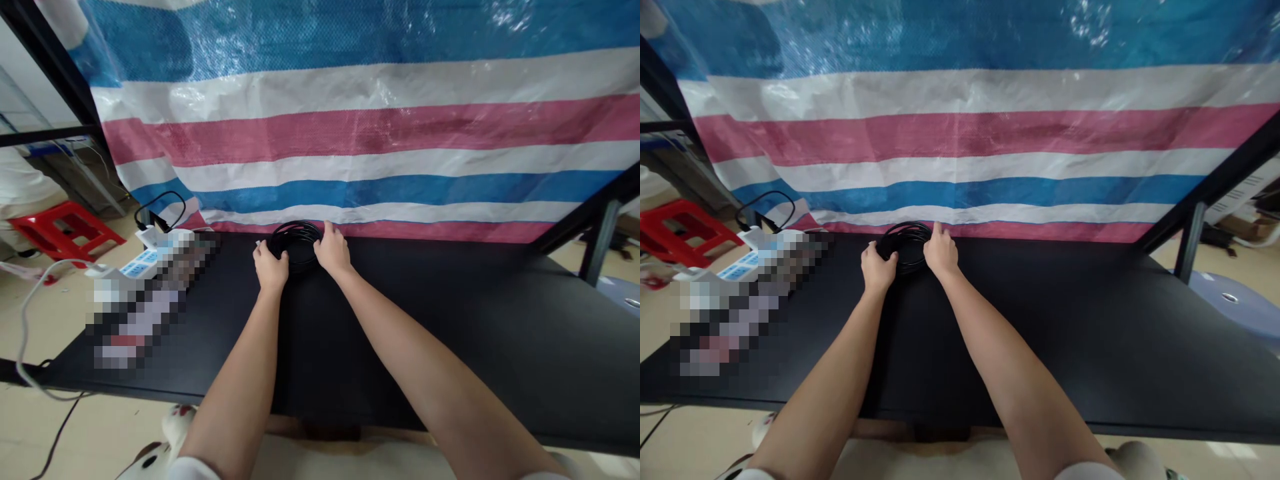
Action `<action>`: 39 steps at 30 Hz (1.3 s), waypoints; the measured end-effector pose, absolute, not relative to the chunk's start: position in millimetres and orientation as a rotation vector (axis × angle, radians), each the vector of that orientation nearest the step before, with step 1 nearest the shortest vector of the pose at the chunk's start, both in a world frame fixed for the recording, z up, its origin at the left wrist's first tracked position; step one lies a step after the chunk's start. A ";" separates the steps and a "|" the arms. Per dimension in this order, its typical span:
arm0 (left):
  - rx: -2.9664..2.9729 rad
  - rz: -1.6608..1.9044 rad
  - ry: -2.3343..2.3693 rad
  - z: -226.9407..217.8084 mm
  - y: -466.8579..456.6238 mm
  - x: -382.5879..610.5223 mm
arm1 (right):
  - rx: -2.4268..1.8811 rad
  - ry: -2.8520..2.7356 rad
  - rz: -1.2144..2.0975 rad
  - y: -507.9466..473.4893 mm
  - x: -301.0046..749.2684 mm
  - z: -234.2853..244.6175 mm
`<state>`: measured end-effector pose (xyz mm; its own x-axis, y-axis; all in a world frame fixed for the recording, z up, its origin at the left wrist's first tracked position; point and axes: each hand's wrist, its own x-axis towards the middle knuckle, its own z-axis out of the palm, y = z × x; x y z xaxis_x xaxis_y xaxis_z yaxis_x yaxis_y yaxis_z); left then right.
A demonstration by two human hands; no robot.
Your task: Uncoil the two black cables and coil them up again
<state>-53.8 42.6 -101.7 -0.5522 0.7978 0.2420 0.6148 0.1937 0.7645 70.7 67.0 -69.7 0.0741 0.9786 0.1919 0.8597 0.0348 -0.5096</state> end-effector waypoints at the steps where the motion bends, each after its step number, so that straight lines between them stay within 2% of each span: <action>1: 1.375 1.293 2.248 -103.2 43.0 -54.0 | -1.792 -1.873 0.239 66.8 72.1 -72.8; 4: 1.412 1.288 2.239 -105.1 43.8 -54.3 | -1.544 -2.086 0.095 69.0 77.6 -85.6; 11: 1.401 1.237 2.270 -99.9 41.3 -50.9 | -1.265 -2.250 0.110 71.3 91.2 -114.7; 20: 1.344 1.124 2.319 -85.6 33.0 -42.4 | -1.241 -2.364 0.193 66.7 109.0 -117.2; 31: 1.344 1.042 2.225 -79.4 31.2 -37.0 | -1.320 -2.336 0.130 52.5 128.3 -119.0; 39: 1.527 1.099 1.938 -90.8 32.6 -30.1 | -1.408 -2.315 0.127 47.2 161.1 -117.7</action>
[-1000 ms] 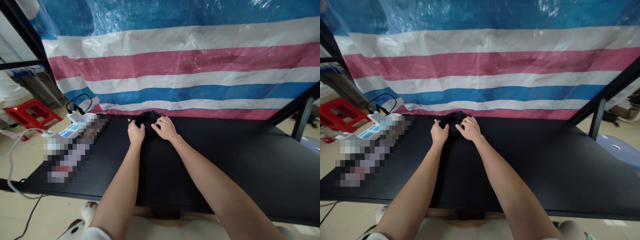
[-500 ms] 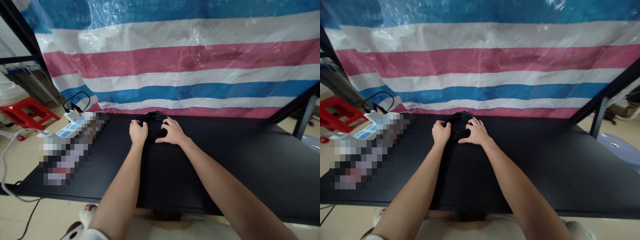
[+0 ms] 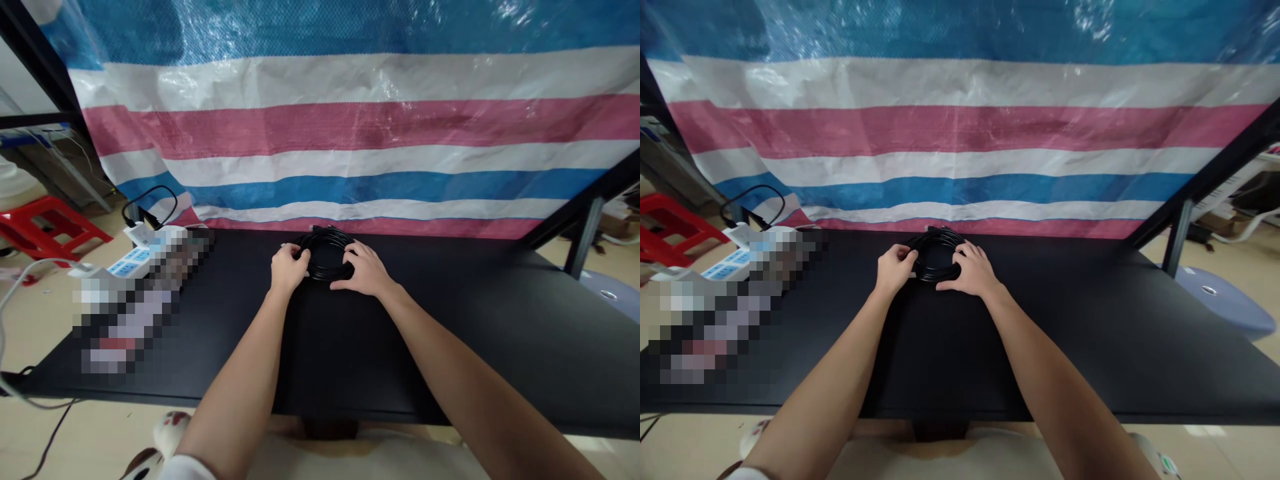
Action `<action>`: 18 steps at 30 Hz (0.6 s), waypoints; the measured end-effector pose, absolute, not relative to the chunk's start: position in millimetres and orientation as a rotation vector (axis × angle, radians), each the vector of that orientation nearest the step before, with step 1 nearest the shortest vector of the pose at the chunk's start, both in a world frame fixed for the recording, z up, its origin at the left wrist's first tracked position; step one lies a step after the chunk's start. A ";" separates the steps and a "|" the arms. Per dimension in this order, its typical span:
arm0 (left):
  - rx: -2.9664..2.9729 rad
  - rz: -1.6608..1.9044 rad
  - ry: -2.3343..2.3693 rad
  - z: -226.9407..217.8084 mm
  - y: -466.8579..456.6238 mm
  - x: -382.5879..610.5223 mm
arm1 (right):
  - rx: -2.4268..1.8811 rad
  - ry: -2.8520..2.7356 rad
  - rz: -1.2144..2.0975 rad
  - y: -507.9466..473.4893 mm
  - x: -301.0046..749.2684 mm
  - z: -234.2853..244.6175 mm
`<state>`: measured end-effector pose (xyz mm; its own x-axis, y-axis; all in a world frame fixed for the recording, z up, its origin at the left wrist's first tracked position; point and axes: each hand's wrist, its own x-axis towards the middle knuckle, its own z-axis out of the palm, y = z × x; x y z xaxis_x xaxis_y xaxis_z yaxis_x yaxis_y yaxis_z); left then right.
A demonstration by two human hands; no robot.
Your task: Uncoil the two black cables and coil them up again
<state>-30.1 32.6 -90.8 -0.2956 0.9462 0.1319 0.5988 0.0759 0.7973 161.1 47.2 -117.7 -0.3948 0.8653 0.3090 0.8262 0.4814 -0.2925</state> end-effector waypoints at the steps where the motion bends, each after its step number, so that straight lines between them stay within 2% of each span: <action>1: 1.561 1.086 1.887 -92.2 32.4 -28.5 | -1.416 -2.308 0.120 46.6 167.6 -118.5; 6: 1.651 1.065 1.739 -94.0 31.7 -23.6 | -1.473 -2.248 0.022 40.2 197.0 -125.0; 18: 1.499 1.137 1.890 -87.6 34.0 -26.2 | -1.733 -1.993 -0.209 13.2 228.1 -123.6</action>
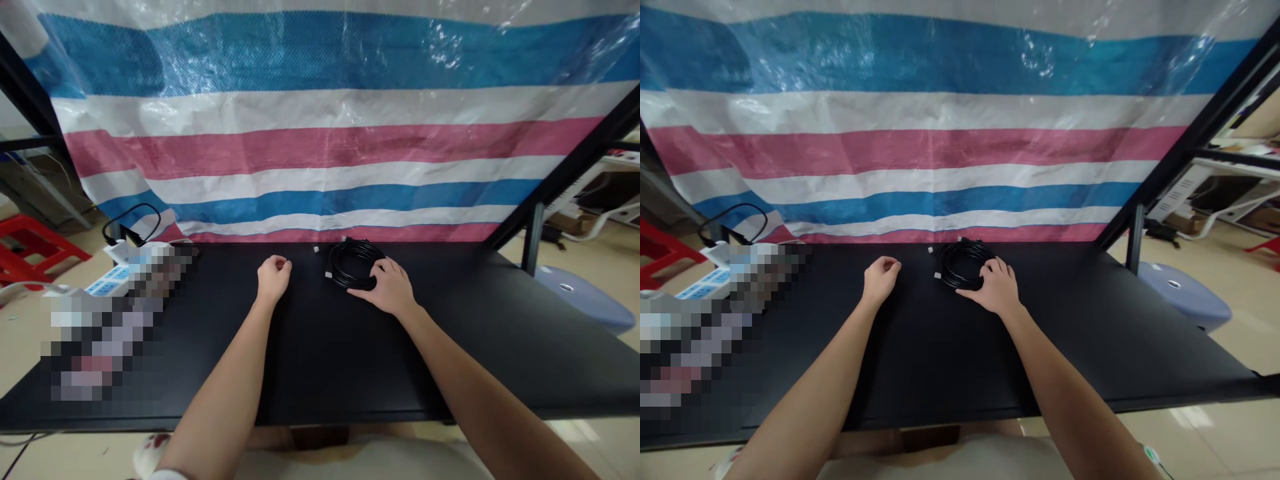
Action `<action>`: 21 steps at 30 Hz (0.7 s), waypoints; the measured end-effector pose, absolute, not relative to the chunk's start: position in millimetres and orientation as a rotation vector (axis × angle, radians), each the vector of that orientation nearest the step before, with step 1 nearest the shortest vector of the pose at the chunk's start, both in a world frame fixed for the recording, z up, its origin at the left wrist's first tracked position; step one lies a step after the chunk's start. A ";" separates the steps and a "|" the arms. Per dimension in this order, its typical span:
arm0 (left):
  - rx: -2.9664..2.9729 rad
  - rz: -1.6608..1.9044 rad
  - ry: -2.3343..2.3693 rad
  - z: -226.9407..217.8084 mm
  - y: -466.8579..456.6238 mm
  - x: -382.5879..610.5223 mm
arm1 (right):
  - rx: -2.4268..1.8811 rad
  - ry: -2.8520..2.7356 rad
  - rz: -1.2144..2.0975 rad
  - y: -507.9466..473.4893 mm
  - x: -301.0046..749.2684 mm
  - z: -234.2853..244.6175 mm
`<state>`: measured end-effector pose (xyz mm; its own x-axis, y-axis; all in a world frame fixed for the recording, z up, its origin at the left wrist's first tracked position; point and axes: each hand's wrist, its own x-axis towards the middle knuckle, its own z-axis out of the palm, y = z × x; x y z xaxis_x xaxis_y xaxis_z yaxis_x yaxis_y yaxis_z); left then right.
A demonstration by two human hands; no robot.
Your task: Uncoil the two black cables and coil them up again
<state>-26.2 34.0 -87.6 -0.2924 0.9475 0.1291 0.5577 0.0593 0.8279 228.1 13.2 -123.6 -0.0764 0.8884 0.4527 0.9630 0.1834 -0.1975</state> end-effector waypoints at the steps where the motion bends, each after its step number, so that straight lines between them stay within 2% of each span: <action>1: 1.505 1.136 1.889 -87.5 33.8 -25.8 | -1.771 -1.961 -0.222 11.7 227.8 -123.3; 11: 1.549 1.113 1.895 -88.5 34.2 -24.7 | -1.937 -1.859 -0.064 11.1 228.2 -108.0; 17: 1.568 1.102 1.912 -88.4 34.2 -23.7 | -1.951 -1.493 0.008 29.6 228.0 -83.5; 21: 1.577 1.091 1.916 -87.8 35.0 -22.5 | -1.967 -1.220 0.159 45.9 239.3 -87.8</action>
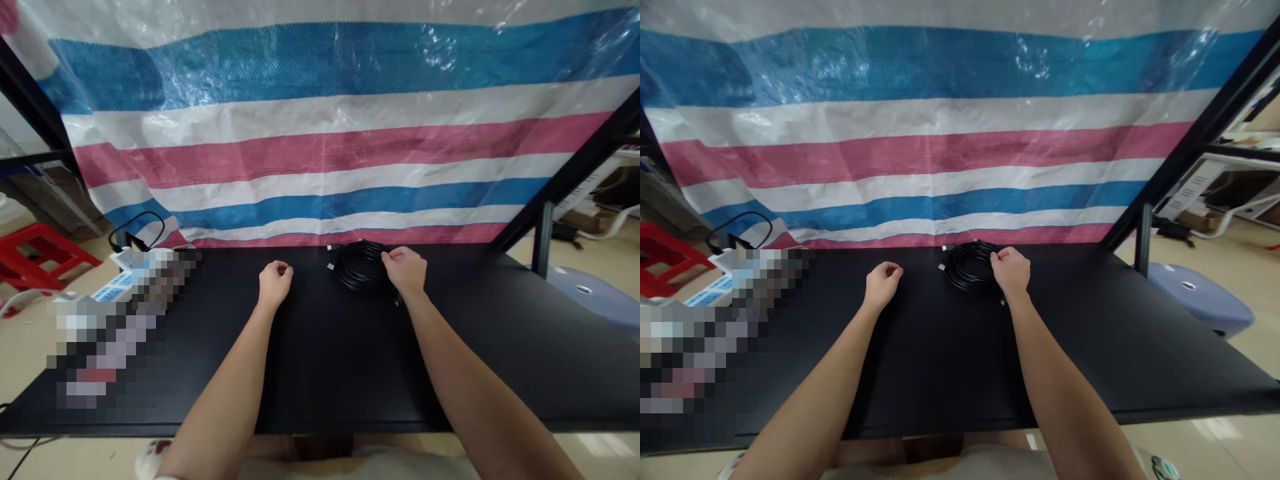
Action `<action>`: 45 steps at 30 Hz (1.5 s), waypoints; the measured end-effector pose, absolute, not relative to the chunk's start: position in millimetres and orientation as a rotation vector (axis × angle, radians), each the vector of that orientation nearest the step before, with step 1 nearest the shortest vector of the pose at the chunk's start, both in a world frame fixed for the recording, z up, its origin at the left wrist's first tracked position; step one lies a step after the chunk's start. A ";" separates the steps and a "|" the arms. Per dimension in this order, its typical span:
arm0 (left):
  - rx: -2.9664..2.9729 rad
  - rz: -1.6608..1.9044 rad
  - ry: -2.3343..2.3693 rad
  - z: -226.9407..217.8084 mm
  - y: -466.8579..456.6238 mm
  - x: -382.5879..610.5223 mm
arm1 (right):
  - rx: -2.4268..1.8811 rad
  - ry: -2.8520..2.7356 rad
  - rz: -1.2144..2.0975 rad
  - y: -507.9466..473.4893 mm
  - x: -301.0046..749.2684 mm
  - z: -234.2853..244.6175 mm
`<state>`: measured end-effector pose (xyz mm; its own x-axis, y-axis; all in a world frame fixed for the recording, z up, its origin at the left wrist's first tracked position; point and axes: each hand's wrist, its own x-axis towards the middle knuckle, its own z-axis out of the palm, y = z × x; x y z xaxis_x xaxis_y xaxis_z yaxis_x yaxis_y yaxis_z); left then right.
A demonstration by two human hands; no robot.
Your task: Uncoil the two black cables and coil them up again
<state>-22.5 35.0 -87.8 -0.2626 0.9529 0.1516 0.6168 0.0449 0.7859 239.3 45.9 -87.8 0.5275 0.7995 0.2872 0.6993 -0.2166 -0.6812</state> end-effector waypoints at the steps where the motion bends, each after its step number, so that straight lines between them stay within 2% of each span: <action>1: 1.580 1.091 1.917 -87.9 35.4 -22.1 | -1.953 -1.180 0.152 48.8 243.3 -92.1; 7: 1.598 1.083 1.920 -89.8 34.7 -19.7 | -1.822 -1.194 -0.119 55.2 258.5 -120.1; 15: 1.613 1.096 1.937 -91.9 31.7 -16.3 | -2.025 -1.169 0.092 54.9 260.9 -116.5; 20: 1.698 1.217 1.943 -95.2 32.6 -14.3 | -1.742 -1.338 -0.148 47.3 253.6 -108.1; 24: 1.947 1.397 1.760 -96.5 27.2 -7.5 | -1.564 -1.462 -0.269 37.8 241.0 -103.1; 29: 2.118 1.356 1.333 -96.0 16.0 12.4 | -1.331 -1.446 -0.361 32.3 221.0 -105.7; 32: 1.933 1.357 1.278 -95.3 15.1 21.4 | -1.081 -1.401 -0.377 30.5 213.4 -106.5; 36: 1.438 1.584 1.366 -90.5 21.9 18.2 | -1.005 -1.431 -0.304 28.6 223.5 -103.2; 42: 0.776 1.754 1.203 -72.2 27.7 -4.7 | -1.443 -1.148 -0.185 41.8 265.6 -108.5; 45: 0.572 1.743 1.123 -64.1 26.7 -14.5 | -1.669 -1.177 -0.045 49.3 275.1 -116.1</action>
<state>-14.5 26.7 -64.1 -0.4388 0.8927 -0.1029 -0.4625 -0.1262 0.8776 275.1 49.3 -116.1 0.5166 0.6651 0.5392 0.7040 0.0284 -0.7096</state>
